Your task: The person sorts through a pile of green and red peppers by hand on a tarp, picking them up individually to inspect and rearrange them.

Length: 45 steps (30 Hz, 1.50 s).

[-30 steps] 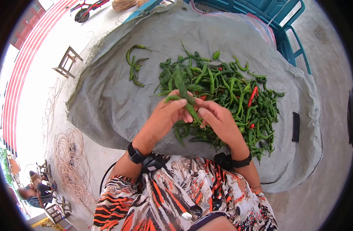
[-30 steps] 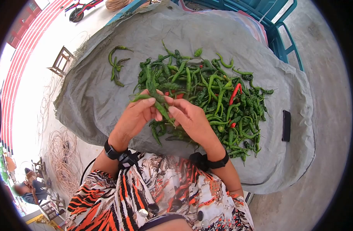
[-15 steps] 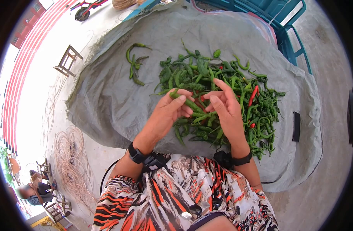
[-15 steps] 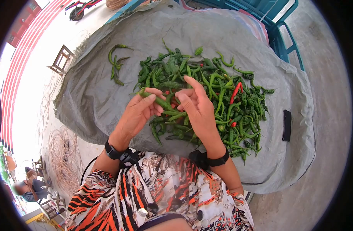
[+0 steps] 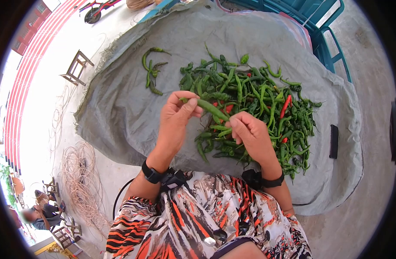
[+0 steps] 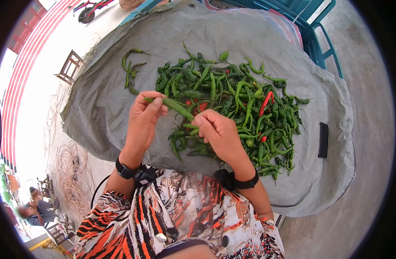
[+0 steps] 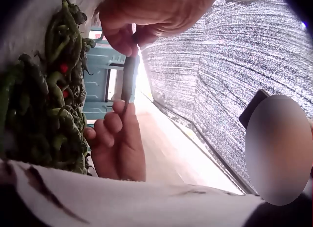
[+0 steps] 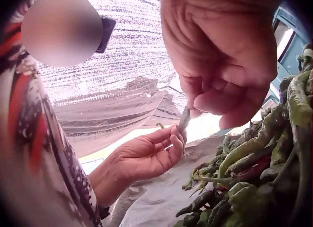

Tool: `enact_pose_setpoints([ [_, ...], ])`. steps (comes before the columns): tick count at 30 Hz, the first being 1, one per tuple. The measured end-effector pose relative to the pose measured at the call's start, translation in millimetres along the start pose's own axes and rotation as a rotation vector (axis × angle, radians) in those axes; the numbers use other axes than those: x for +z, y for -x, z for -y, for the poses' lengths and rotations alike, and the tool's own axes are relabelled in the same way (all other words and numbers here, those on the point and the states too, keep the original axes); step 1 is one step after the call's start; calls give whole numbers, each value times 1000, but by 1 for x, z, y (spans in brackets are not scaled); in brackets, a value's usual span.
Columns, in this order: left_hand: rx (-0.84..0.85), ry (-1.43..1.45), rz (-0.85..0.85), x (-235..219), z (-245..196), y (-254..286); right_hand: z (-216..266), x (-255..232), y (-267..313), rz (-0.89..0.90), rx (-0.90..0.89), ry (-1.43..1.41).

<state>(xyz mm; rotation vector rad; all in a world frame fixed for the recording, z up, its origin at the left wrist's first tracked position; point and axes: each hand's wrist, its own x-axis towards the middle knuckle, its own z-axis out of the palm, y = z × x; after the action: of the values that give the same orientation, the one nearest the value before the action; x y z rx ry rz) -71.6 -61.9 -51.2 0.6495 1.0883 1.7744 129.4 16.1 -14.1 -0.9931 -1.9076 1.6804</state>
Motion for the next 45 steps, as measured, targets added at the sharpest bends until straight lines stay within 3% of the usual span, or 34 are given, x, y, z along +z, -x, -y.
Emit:
enact_pose_setpoints([
  [3, 49, -1, -167, 0, -2, -6, -3, -1, -3, -141, -59, -181],
  [6, 193, -62, -440, 17, -8, -9, -10, -12, -3, -222, -82, -241],
  [9, 364, -581, -387, 2, -4, -4, -13, -15, -3, -239, -92, -251],
  [12, 350, -1045, -62, -1, -4, 1, -12, -14, -1, -227, -81, -263],
  [15, 315, -1088, 28, 8, 12, 2, -12, -13, 1, -210, -78, -238],
  [18, 436, -1168, 109, 7, 15, -1, -12, -14, 1, -207, -91, -212],
  [21, 623, -1505, 31, 7, 19, -7, -14, -15, 2, -194, -87, -206],
  [24, 585, -1531, 16, 0, 31, -14, -13, -13, 2, -152, -75, -198],
  [27, 688, -1414, -25, -2, 34, -16, -12, -13, 3, -132, -67, -159],
  [30, 663, -1246, 31, -6, 28, -15, -13, -13, 3, -136, -66, -146],
  [33, 770, -1106, -72, -1, 24, -16, -14, -14, 3, -153, -72, -149],
  [36, 653, -1017, -21, 12, 8, -5, -13, -14, 4, -188, -91, -146],
  [42, 466, -1365, 457, 17, 13, 8, -14, -15, 6, -222, -111, -161],
  [45, 419, -1551, 501, 25, 19, 14, -14, -15, 8, -218, -100, -155],
])
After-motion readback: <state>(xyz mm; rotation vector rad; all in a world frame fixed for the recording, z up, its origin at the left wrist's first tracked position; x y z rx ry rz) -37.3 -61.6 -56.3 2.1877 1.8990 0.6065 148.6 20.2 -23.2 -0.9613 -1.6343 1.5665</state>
